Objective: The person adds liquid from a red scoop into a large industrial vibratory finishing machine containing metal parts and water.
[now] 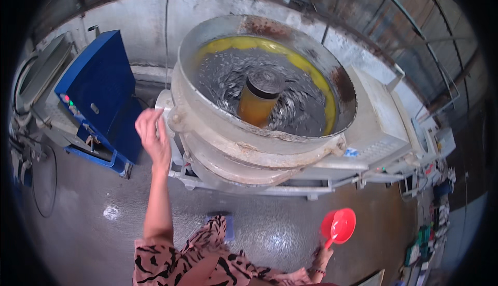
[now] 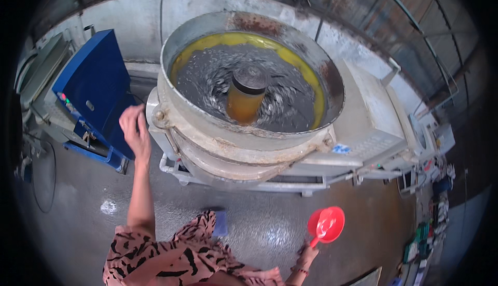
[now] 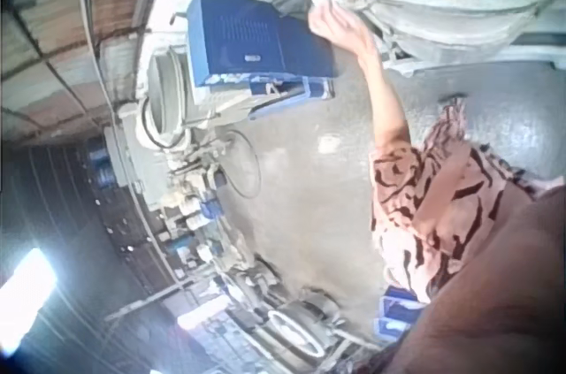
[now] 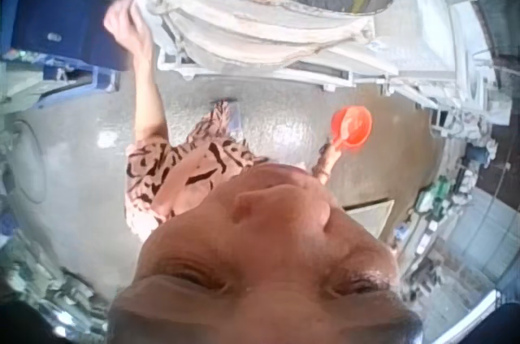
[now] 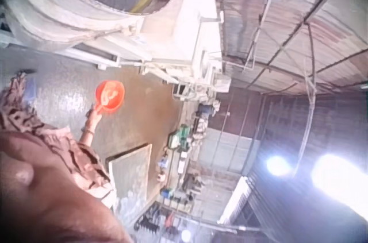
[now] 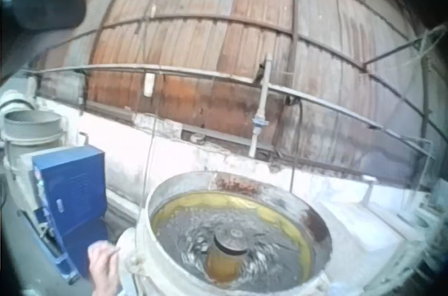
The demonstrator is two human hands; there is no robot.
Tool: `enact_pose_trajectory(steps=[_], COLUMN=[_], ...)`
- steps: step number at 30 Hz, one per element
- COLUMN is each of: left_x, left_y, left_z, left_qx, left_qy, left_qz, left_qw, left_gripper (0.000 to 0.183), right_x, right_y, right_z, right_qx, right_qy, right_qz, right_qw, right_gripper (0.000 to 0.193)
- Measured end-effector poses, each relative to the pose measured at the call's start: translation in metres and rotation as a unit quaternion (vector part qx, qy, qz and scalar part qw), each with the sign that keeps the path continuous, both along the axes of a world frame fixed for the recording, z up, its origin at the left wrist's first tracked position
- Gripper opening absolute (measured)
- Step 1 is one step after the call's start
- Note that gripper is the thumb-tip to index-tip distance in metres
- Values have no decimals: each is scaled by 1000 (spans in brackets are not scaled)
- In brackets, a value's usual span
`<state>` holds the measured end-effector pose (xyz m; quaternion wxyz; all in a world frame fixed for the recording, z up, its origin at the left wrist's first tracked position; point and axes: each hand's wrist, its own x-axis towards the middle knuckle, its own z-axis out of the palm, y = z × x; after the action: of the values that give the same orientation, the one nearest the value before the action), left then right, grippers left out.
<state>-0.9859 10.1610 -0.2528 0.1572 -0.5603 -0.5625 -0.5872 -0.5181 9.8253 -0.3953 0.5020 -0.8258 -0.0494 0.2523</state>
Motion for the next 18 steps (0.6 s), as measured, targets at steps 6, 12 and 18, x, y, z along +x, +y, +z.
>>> enact_pose_trajectory(steps=[6,12,18], left_x=[56,64,73], left_y=[113,139,156], left_z=[85,57,39], left_qx=[2,-195,-164], left_qy=[96,132,52], left_qz=[-137,-154,-183], left_qw=[986,960,968], left_gripper=[25,42,40], right_x=[-19,-13,0], right_y=[61,117,168], right_z=[126,222,309], right_qx=[33,38,94], right_qy=[-43,-41,-25], right_qz=[34,150,235], right_qw=[998,987,967], right_gripper=[17,9,17])
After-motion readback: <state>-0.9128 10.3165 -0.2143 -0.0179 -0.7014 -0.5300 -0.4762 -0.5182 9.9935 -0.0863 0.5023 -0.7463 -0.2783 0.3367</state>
